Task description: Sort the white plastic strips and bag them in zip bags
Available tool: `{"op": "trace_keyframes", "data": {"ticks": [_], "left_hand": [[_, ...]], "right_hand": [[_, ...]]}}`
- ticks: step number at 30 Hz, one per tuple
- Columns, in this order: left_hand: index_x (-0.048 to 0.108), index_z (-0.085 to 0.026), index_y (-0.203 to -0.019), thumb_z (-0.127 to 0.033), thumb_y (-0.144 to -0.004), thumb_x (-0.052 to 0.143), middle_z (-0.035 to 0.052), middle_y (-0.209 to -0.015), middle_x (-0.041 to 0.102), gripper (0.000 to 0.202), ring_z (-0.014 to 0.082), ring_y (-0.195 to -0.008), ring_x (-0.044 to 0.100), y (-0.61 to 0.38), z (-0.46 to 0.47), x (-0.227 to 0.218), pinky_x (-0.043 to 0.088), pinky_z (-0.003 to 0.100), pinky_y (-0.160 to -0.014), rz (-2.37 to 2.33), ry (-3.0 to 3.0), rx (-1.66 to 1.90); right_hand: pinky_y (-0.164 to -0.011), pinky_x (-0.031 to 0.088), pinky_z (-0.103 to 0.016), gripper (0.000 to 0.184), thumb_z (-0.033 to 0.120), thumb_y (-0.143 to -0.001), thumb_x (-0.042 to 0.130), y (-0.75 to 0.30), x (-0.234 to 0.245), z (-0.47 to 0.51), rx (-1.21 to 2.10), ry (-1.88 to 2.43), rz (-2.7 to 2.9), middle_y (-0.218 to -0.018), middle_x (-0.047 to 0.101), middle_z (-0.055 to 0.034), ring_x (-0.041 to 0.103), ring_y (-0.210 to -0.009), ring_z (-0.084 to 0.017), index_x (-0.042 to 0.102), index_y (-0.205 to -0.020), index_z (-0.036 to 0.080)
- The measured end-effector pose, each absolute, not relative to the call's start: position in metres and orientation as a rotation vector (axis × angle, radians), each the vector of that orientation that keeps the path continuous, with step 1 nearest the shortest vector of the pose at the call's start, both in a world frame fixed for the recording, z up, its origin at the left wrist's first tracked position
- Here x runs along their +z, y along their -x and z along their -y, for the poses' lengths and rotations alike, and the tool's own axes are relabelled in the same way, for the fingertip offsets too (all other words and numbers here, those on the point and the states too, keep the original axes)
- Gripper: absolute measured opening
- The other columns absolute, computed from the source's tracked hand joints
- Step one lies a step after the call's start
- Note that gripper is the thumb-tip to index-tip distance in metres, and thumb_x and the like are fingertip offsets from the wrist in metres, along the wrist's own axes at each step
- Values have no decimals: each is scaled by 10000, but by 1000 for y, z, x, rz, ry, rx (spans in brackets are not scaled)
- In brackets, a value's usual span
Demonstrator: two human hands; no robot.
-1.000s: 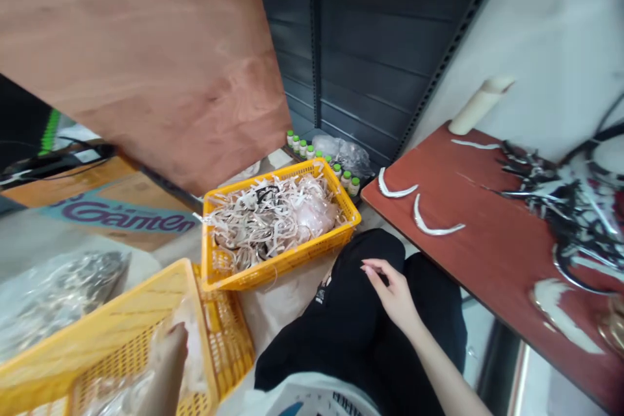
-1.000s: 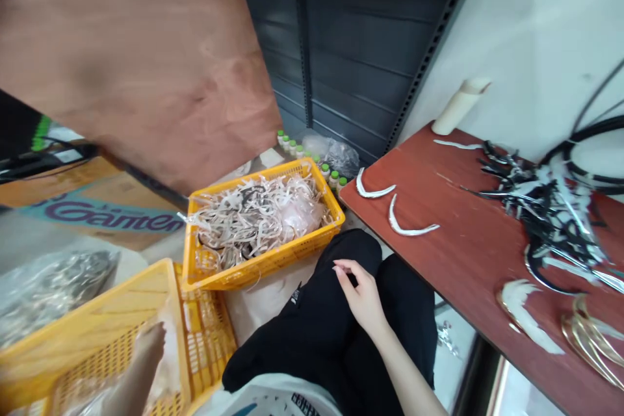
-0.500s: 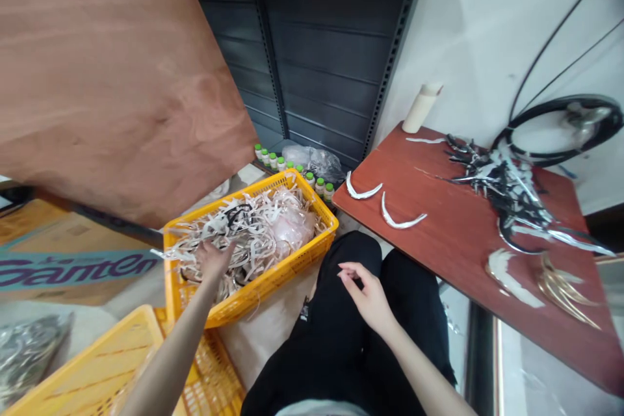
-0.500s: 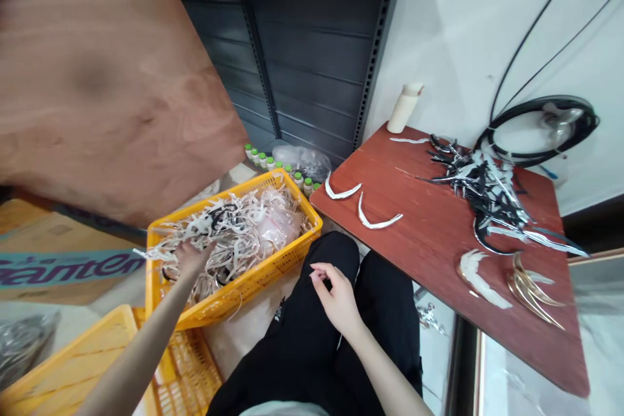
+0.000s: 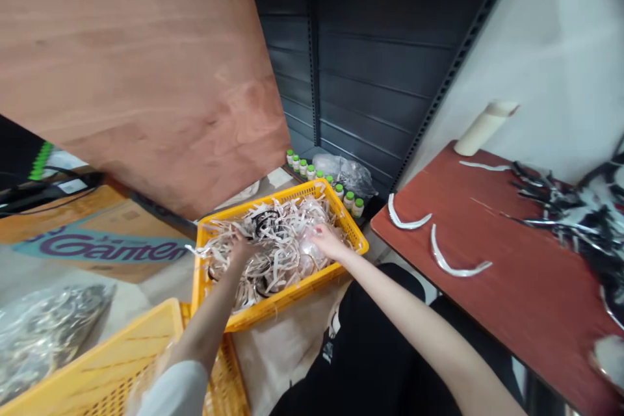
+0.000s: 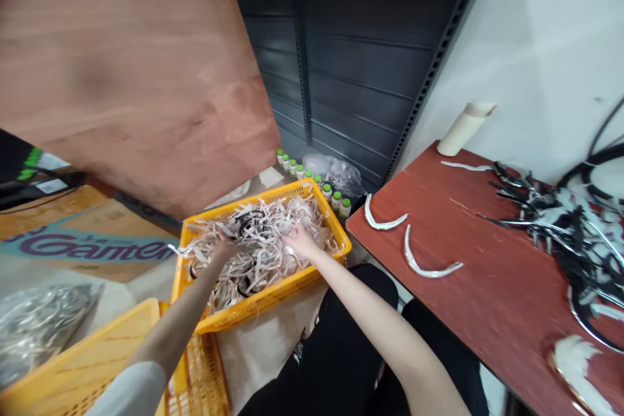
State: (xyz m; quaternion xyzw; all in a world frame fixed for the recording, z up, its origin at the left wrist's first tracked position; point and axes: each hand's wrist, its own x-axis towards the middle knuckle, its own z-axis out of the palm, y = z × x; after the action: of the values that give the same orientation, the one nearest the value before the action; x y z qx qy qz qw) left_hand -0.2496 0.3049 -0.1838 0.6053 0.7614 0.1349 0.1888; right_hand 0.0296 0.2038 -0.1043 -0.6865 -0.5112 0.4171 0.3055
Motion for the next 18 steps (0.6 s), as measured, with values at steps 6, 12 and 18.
{"op": "trace_keyframes", "data": {"ticks": [6,12,18], "left_hand": [[586,-135,-1136,-439,-888,584,91,-1069,639,392,217,-919,638,267,-292,-179,521,418,-818,-2063,-1790,451],[546,-144,-1216,-414,-891,588,116,-1173,596,425,242,-1011,610,264,-301,-201,514,451,-859,-2165,-1628,294],[516,-164,-1274,-332,-903,591,105,-1212,588,414,236,-1036,607,267,-309,-228,506,454,-889,-2189,-1440,178]], "right_hand": [[-1027,367,-400,596,305,-774,676,22,-171,-287,1231,1920,1276,-1348,528,-178,485,-1250,-331,492,-1311,123],[-1055,346,-353,732,447,-731,723,68,-218,-289,1357,1814,1257,-1410,494,-131,428,-1310,-308,478,-1358,157],[-1099,296,-400,902,492,-695,717,103,-244,-280,1357,1860,1113,-1477,391,-160,314,-1382,-363,372,-1453,147]]}}
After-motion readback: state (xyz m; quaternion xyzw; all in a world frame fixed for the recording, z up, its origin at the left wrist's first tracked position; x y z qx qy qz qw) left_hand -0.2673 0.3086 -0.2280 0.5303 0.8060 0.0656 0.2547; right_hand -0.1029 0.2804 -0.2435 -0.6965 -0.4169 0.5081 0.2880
